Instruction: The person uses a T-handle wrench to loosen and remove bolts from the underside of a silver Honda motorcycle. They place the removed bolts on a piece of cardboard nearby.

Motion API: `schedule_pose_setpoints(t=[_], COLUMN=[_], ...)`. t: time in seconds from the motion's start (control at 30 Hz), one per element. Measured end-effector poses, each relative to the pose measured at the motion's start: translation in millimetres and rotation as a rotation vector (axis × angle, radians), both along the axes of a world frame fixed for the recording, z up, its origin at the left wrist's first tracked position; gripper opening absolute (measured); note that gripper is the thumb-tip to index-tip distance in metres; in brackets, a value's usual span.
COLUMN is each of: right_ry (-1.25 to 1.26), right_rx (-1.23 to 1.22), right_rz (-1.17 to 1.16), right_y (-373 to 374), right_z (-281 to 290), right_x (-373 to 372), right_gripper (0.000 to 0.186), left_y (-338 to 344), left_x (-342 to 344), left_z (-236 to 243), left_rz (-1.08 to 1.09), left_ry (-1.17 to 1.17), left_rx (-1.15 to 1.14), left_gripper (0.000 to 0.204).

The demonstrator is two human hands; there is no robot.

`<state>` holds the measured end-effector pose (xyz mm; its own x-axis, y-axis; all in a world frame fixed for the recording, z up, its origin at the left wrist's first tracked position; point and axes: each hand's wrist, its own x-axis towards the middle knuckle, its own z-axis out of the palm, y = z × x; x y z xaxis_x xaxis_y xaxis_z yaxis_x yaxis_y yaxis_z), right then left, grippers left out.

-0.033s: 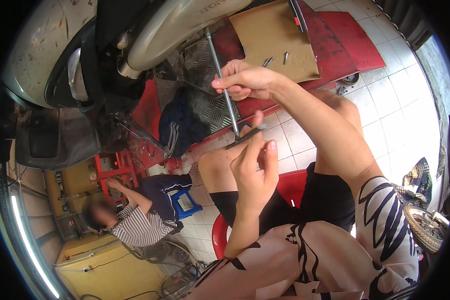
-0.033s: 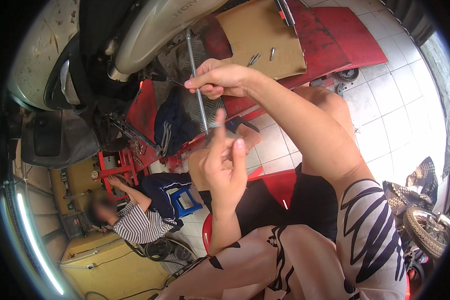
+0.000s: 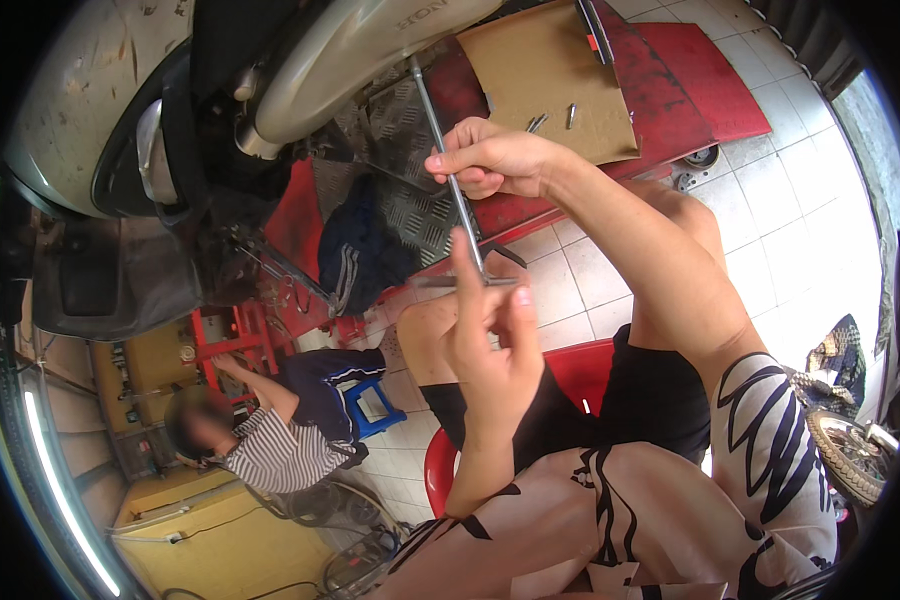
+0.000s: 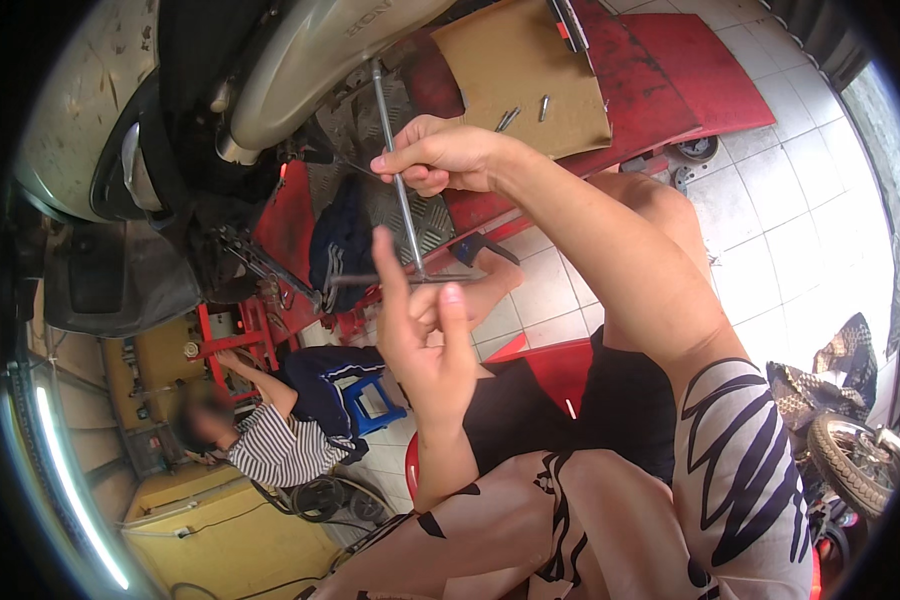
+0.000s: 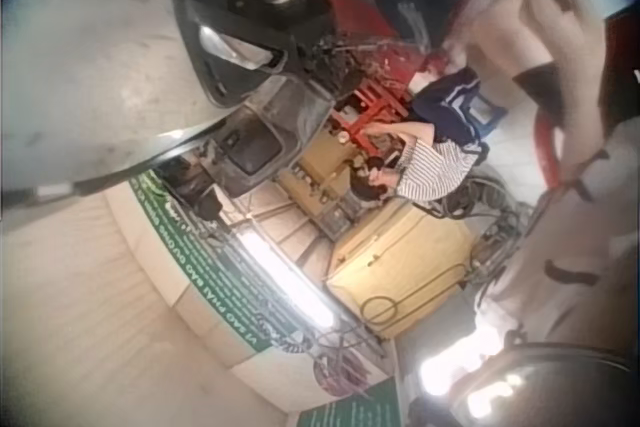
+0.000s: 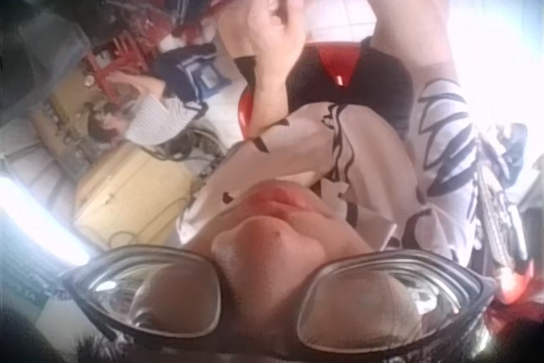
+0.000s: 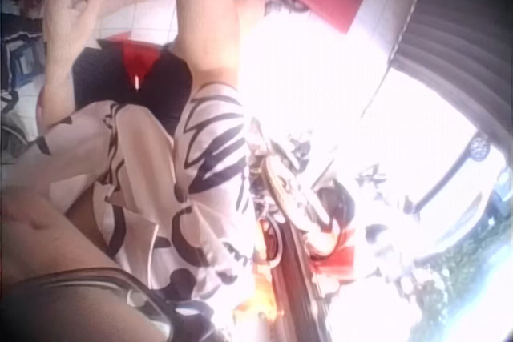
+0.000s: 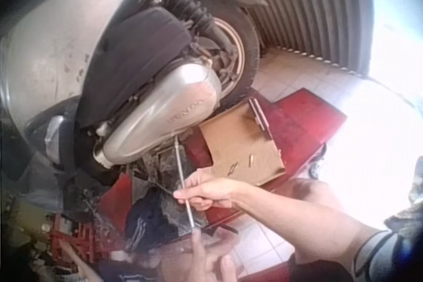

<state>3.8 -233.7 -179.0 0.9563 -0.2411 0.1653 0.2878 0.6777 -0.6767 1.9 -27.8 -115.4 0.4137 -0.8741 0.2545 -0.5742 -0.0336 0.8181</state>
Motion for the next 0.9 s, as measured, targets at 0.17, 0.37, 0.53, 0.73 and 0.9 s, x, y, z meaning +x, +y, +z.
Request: schedule_pose_setpoints(t=[0.17, 0.37, 0.53, 0.73, 0.9], right_ry=[-0.039, 0.037, 0.002, -0.003, 0.014], right_rx=[0.132, 0.163, 0.170, 0.231, 0.266], right_rz=[0.020, -0.005, -0.031, -0.059, -0.082], right_y=[1.4, -3.3, -7.6, -6.0, -5.6], right_z=[2.4, 2.9, 6.3, 3.5, 2.1], right_x=[2.9, 2.4, 0.9, 6.2, 7.3], right_gripper=[0.023, 0.022, 0.022, 0.021, 0.020], left_y=[16.8, 10.7, 13.5, 31.8, 7.0], left_x=[-4.5, -13.0, -12.7, -14.6, -20.2], left_z=[-20.9, -23.1, -4.0, -39.2, -30.3], left_rz=[0.139, -0.278, -0.072, 0.042, -0.233], left_ry=[0.092, 0.058, 0.016, 0.182, 0.122], left_rx=[0.105, 0.251, 0.064, 0.198, 0.219], left_gripper=[0.066, 0.067, 0.072, 0.076, 0.074])
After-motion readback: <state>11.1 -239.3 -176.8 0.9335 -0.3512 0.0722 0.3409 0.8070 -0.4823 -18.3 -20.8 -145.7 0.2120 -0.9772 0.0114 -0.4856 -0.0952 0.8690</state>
